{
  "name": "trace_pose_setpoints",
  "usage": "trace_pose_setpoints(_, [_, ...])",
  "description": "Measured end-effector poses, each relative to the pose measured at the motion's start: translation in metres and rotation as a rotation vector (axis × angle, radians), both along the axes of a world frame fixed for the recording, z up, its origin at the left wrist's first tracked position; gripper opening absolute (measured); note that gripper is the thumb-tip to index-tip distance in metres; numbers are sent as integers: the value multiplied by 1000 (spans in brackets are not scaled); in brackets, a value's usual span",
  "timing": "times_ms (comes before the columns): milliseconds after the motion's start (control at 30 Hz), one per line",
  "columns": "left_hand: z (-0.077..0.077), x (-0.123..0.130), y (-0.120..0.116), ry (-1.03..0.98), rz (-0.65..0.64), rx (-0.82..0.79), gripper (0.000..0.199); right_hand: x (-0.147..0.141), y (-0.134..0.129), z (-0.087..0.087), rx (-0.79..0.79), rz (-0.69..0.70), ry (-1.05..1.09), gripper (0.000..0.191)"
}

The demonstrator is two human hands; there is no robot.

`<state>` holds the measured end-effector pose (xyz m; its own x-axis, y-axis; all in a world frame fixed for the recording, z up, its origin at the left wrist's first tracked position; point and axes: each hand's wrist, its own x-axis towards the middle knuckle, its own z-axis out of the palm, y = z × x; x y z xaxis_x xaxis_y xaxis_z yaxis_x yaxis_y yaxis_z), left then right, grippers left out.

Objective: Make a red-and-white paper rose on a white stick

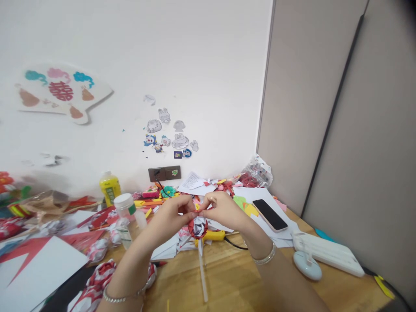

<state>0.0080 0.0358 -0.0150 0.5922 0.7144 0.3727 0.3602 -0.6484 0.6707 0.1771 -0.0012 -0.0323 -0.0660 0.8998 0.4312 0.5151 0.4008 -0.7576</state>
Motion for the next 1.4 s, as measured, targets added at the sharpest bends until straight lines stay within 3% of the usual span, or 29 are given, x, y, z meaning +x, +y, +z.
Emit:
trace_pose_setpoints(433, [-9, -4, 8, 80, -21, -21, 6, -11, -10, 2, 30, -121, -57, 16])
trace_pose_setpoints(733, [0, -5, -6, 128, -39, 15, 8, -7, -19, 12, 6, 6, -113, 16])
trace_pose_setpoints(867, [0, -8, -4, 94, -130, -147, 10, -3, -18, 12, 10, 22, -132, 15])
trace_pose_setpoints(967, [1, -11, 2, -20, -174, -317, 25, -4, -17, 11, 30, -15, -93, 13])
trace_pose_setpoints(1200, [-1, -8, 8, -65, -128, -284, 35, -8, -19, 12, 161, -38, -172, 14])
trace_pose_setpoints(1400, [-1, -5, 6, -56, -85, -214, 38, -2, -17, 10, 388, 40, -334, 11])
